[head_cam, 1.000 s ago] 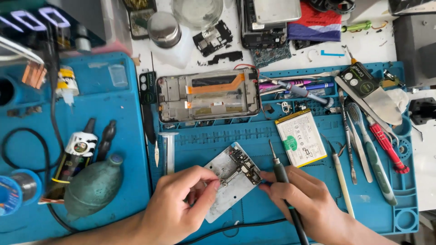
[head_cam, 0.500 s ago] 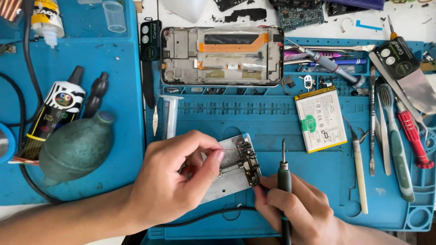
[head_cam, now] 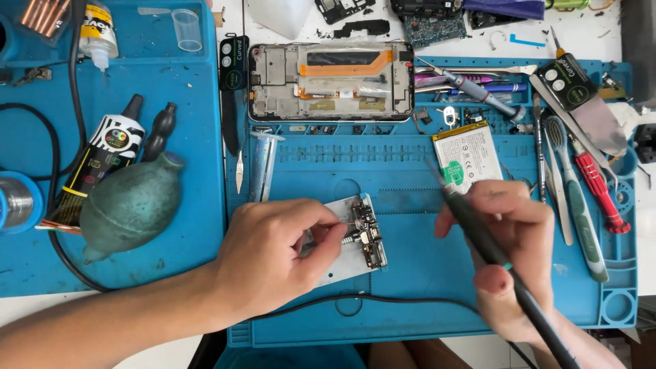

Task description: Adjusting and soldering wires on a mobile phone circuit board using a soldering iron and an air blower.

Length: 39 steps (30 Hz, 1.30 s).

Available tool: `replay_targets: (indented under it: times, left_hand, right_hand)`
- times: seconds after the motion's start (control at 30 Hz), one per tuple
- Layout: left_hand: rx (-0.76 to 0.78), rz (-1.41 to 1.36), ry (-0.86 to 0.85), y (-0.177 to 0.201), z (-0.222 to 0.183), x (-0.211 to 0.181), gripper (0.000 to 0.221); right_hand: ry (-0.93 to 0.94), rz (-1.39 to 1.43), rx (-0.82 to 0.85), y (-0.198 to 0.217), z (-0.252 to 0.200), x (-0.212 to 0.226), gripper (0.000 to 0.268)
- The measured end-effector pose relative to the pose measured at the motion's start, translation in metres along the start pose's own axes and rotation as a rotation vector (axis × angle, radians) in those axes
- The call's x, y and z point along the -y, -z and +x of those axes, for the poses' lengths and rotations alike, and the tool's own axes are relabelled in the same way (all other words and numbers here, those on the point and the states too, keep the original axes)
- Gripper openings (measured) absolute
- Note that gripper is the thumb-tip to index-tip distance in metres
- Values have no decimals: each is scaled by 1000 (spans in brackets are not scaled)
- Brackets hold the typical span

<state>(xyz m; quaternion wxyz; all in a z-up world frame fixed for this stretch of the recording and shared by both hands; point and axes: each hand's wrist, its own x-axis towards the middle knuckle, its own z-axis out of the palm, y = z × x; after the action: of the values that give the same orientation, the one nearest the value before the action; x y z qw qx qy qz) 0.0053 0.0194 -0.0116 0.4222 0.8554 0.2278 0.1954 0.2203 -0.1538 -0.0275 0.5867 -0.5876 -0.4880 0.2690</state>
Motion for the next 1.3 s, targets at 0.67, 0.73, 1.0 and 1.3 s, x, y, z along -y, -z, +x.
replay_targets:
  times: [0.67,0.73,1.0,1.3]
  left_hand:
    - [-156,359,-322,-14,-9,7,18]
    - [-148,368,-327,-15,-10,7,17]
    - [-152,420,-305,-19,-10,10,22]
    - [-112,338,-223,-17,-7,7,13]
  right_hand:
    - [-236,314,89,17,27,-2,22]
    - [-217,285,150,20,31,3,22]
    - [-201,10,170,16,38,-11,27]
    - [-172,5,333,14,44,-5,20]
